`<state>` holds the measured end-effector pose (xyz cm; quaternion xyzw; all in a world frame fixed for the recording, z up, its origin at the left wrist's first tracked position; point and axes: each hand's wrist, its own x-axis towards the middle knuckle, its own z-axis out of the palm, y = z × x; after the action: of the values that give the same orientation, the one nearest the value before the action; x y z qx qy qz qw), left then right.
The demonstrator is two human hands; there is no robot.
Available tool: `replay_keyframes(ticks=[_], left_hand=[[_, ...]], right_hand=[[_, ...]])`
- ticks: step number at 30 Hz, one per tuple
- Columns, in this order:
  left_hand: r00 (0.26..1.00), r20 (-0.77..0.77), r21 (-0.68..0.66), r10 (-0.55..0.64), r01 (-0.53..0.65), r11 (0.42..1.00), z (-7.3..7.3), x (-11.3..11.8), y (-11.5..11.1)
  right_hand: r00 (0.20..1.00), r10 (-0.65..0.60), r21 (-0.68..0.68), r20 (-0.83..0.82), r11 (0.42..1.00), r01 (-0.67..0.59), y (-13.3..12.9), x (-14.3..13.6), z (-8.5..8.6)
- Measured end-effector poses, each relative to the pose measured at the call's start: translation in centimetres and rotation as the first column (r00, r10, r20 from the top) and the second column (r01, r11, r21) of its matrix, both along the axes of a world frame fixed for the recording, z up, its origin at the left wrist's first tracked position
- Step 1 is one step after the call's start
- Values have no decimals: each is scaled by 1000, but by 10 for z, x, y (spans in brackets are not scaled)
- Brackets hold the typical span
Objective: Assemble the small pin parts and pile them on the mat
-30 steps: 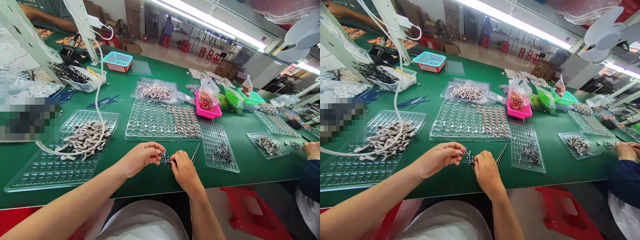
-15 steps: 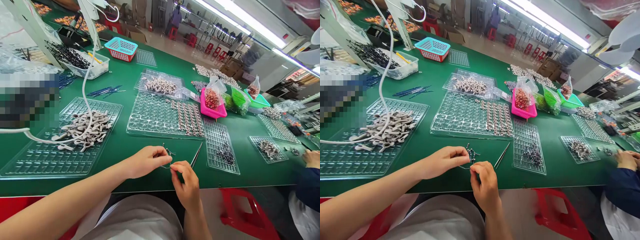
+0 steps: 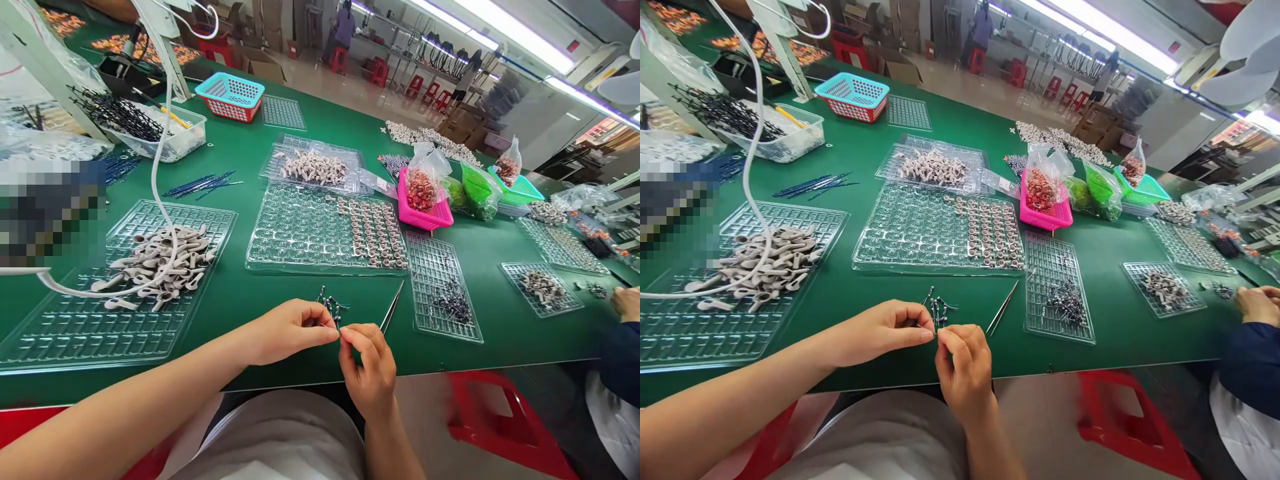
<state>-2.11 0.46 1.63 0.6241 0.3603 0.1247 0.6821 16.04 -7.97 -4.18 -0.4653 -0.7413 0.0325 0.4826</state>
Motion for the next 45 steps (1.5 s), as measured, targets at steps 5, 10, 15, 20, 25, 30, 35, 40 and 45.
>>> replay_keyframes(ticks=[5,10,15,20,25,30,35,40,45], left_hand=[[997,-63,105,45,-39,994,0,3,-5],[998,-14,28,55,-54,998,-3,2,-2],[1000,-14,-63,28,-29,998,-6,1,2],[997,63,-262,54,-35,964,-8,1,2],[972,180,-531,151,-34,847,-9,2,3],[951,257,-563,169,5,827,-12,1,3],[938,307,-559,162,41,828,-17,0,1],[935,313,-560,168,39,828,-17,2,-1],[932,327,-532,155,46,845,-16,4,-3]], right_hand=[[1000,7,-9,-9,1000,-7,0,0,-1],[995,-17,-79,-96,997,10,-1,1,1],[992,-4,-106,-129,994,-10,-2,3,2],[991,9,-106,-130,994,-23,-2,5,2],[985,6,-159,-175,987,-34,-3,5,2],[974,-25,-225,-225,974,-27,-4,6,4],[958,-18,-291,-287,954,-69,-6,9,6],[941,-2,-301,-340,948,-106,-5,11,6],[932,7,-311,-362,942,-128,-5,10,6]])
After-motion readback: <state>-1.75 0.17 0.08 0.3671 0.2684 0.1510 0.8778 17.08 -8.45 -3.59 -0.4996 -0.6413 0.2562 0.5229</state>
